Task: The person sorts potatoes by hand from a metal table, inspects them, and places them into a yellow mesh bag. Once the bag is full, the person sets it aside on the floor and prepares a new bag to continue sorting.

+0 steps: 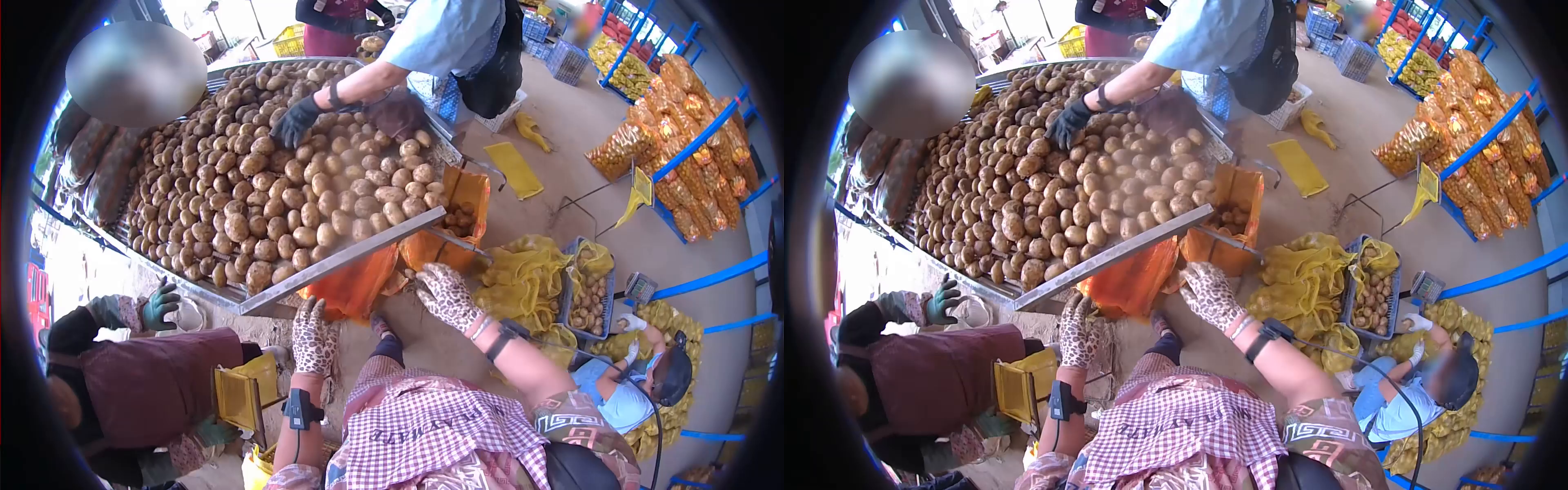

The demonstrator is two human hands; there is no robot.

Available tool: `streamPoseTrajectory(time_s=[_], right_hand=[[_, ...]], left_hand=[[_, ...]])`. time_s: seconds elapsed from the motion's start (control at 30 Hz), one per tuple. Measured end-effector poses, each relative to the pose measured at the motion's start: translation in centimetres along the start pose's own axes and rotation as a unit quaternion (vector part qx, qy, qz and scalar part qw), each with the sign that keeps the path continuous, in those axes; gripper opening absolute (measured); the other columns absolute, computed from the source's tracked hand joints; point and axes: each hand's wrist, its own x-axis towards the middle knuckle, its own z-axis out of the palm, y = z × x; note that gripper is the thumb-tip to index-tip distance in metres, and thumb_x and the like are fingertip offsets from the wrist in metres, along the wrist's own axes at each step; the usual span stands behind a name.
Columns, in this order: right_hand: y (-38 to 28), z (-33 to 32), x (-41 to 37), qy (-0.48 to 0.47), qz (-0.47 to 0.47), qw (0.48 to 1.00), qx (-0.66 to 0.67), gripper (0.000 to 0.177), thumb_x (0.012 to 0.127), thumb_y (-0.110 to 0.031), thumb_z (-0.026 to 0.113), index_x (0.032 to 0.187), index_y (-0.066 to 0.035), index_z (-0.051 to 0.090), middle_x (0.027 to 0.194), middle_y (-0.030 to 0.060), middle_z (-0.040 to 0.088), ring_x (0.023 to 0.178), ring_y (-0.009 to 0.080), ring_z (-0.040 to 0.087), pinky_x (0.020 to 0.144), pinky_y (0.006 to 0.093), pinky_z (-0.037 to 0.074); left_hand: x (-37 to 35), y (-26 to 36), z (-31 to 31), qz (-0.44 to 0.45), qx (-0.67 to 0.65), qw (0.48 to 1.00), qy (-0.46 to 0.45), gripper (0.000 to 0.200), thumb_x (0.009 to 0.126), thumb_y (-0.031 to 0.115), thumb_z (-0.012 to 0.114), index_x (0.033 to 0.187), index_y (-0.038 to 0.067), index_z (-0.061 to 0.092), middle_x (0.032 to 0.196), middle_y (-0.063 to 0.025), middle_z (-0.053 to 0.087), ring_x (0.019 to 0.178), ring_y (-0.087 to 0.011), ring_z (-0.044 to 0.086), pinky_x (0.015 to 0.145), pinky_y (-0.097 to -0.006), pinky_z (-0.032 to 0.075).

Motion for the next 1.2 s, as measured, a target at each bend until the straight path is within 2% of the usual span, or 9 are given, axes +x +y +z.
streamPoseTrajectory(time_s=[0.13,0.23,0.3,0.47,0.53,0.7,0.8,1.1,1.2], right_hand=[[0.5,0.4,9.9,0.063,-0.054,0.992,-0.099,0.039,0.079,-0.024,0.067,0.112,-0.005,0.062,0.122,0.016,0.056,0.117,0.0337,0.049,0.102,0.0462,0.036],[4.7,0.2,14.5,0.193,0.107,0.975,-0.005,0.037,0.079,-0.02,0.068,0.111,-0.003,0.061,0.118,0.0185,0.058,0.11,0.0355,0.054,0.098,0.0439,0.041],[8.1,-0.9,16.4,0.163,0.238,0.945,0.153,0.041,0.079,-0.018,0.069,0.115,-0.001,0.058,0.116,0.0201,0.058,0.108,0.0364,0.056,0.096,0.0428,0.043],[12.7,-1.2,22.0,0.138,0.302,0.936,0.113,0.047,0.081,-0.02,0.07,0.12,0.0,0.053,0.119,0.022,0.058,0.112,0.035,0.056,0.096,0.0409,0.045],[12.0,-2.7,24.7,-0.1,0.405,0.904,0.091,0.048,0.079,-0.023,0.072,0.117,-0.001,0.053,0.116,0.0221,0.059,0.112,0.0351,0.057,0.095,0.0409,0.045],[17.1,0.0,23.8,-0.1,0.286,0.932,0.2,0.06,0.07,-0.022,0.08,0.119,-0.004,0.051,0.117,0.0176,0.06,0.11,0.0336,0.057,0.097,0.0405,0.044],[17.3,-0.4,20.8,0.041,0.198,0.916,0.346,0.061,0.068,0.001,0.075,0.123,-0.004,0.05,0.115,0.011,0.059,0.112,0.0232,0.055,0.1,0.0365,0.043],[17.4,-3.8,16.9,0.11,0.125,0.939,0.301,0.078,0.067,0.005,0.075,0.136,-0.004,0.039,0.132,0.0098,0.049,0.124,0.023,0.046,0.106,0.0354,0.038],[19.2,-3.6,15.1,0.185,0.228,0.822,0.489,0.076,0.066,0.011,0.073,0.134,-0.007,0.043,0.13,0.0093,0.051,0.12,0.0199,0.049,0.104,0.0325,0.04]], left_hand=[[9.1,-0.1,-1.1,-0.049,0.106,0.992,-0.039,0.06,0.079,0.026,0.07,0.132,0.005,0.05,0.134,-0.018,0.051,0.123,-0.0356,0.048,0.104,-0.0444,0.036],[15.3,0.7,-1.8,-0.102,0.208,0.962,-0.142,0.073,0.078,0.046,0.068,0.135,0.006,0.047,0.124,-0.0209,0.057,0.109,-0.0354,0.057,0.092,-0.0449,0.045],[18.4,1.0,-1.7,-0.096,0.215,0.945,-0.226,0.079,0.078,0.052,0.066,0.137,0.004,0.045,0.116,-0.021,0.062,0.101,-0.0331,0.062,0.086,-0.043,0.048],[23.4,2.2,0.0,-0.047,0.293,0.886,-0.355,0.103,0.074,0.06,0.068,0.144,-0.003,0.027,0.103,-0.0213,0.066,0.093,-0.0321,0.066,0.079,-0.0405,0.052],[24.8,3.4,-0.1,-0.045,0.303,0.873,-0.38,0.104,0.072,0.059,0.071,0.145,-0.001,0.027,0.103,-0.022,0.066,0.093,-0.0325,0.066,0.079,-0.0407,0.052],[23.3,3.0,0.6,-0.087,0.277,0.893,-0.345,0.098,0.072,0.054,0.073,0.146,0.006,0.029,0.1,-0.0203,0.066,0.094,-0.0322,0.065,0.08,-0.042,0.051],[23.5,4.2,0.1,-0.108,0.268,0.895,-0.341,0.091,0.076,0.046,0.072,0.147,0.009,0.028,0.104,-0.0204,0.066,0.097,-0.0332,0.064,0.083,-0.0422,0.051],[24.2,4.8,2.5,-0.116,0.21,0.924,-0.297,0.091,0.069,0.042,0.079,0.143,0.009,0.038,0.102,-0.0204,0.067,0.096,-0.0335,0.065,0.084,-0.0407,0.051],[24.9,6.3,3.7,-0.139,0.177,0.921,-0.317,0.089,0.069,0.04,0.079,0.143,0.01,0.038,0.111,-0.0217,0.064,0.104,-0.0347,0.062,0.09,-0.0407,0.049]])
